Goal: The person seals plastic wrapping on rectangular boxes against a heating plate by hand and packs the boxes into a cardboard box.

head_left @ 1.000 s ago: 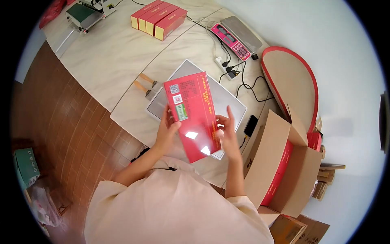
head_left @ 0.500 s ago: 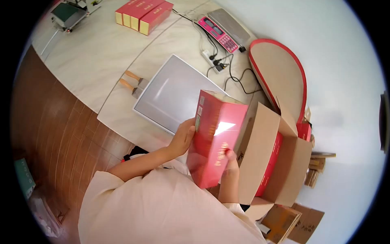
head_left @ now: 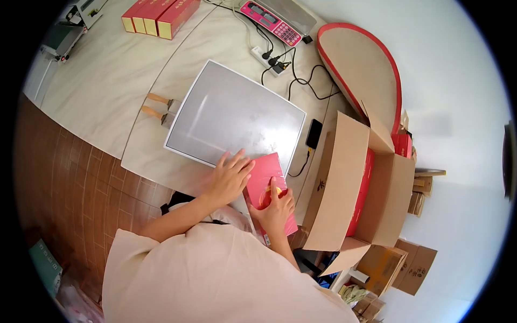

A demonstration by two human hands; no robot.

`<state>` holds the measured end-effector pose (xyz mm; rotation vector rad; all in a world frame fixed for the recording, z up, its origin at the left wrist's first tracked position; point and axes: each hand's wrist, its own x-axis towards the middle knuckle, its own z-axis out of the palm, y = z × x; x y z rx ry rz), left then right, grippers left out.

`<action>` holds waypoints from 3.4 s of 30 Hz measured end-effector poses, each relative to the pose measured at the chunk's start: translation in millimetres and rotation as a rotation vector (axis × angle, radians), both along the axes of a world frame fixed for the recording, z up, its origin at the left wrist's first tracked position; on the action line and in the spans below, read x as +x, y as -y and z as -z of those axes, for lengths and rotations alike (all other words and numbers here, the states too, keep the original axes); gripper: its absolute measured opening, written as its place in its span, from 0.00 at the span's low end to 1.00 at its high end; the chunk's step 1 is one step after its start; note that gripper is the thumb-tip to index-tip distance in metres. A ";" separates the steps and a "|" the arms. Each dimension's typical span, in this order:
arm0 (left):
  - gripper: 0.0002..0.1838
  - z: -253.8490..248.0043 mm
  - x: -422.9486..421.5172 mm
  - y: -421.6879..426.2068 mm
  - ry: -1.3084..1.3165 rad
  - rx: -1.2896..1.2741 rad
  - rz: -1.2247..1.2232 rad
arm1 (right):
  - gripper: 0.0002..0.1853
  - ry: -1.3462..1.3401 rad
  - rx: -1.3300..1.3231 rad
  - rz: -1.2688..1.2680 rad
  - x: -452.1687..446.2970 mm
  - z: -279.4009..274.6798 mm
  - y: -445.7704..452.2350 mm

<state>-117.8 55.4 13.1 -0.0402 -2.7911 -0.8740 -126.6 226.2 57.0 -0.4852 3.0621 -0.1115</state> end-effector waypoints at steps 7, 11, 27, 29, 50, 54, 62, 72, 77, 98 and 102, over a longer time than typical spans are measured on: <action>0.25 6.0 -31.2 6.1 -0.006 -0.247 -0.067 | 0.52 -0.039 -0.032 -0.054 -40.0 18.1 24.4; 0.27 4.6 -55.1 26.8 -0.008 -0.203 -0.149 | 0.53 -0.001 -0.114 -0.017 -64.8 19.5 44.1; 0.44 -63.9 27.7 64.2 -0.139 1.557 -0.306 | 0.31 1.542 -1.450 0.264 -111.7 36.5 58.8; 0.45 -68.5 29.5 64.7 -0.192 1.432 -0.385 | 0.30 1.399 -1.316 0.294 -102.5 18.0 70.8; 0.48 -4.0 -5.5 37.2 -0.092 0.913 -0.677 | 0.60 0.099 -0.464 -0.406 -104.2 -3.6 90.3; 0.40 3.2 22.2 60.1 -0.102 0.995 -0.741 | 0.57 0.035 -0.362 -0.472 -109.3 16.3 87.1; 0.27 21.2 63.5 69.3 -0.051 1.022 -0.816 | 0.61 0.064 -0.310 -0.560 -122.5 15.7 87.5; 0.19 19.5 76.2 67.8 0.000 1.054 -0.835 | 0.58 0.007 -0.269 -0.655 -138.8 26.3 110.6; 0.16 34.2 82.8 75.5 -0.019 1.067 -0.892 | 0.50 -0.004 -0.278 -0.719 -175.6 21.5 139.5; 0.15 -4.8 116.9 28.9 0.151 1.130 -0.799 | 0.49 -0.084 -0.317 -0.680 -164.5 25.0 87.8; 0.14 -0.4 117.5 28.0 0.118 1.147 -0.725 | 0.50 -0.025 -0.280 -0.648 -127.4 18.1 52.1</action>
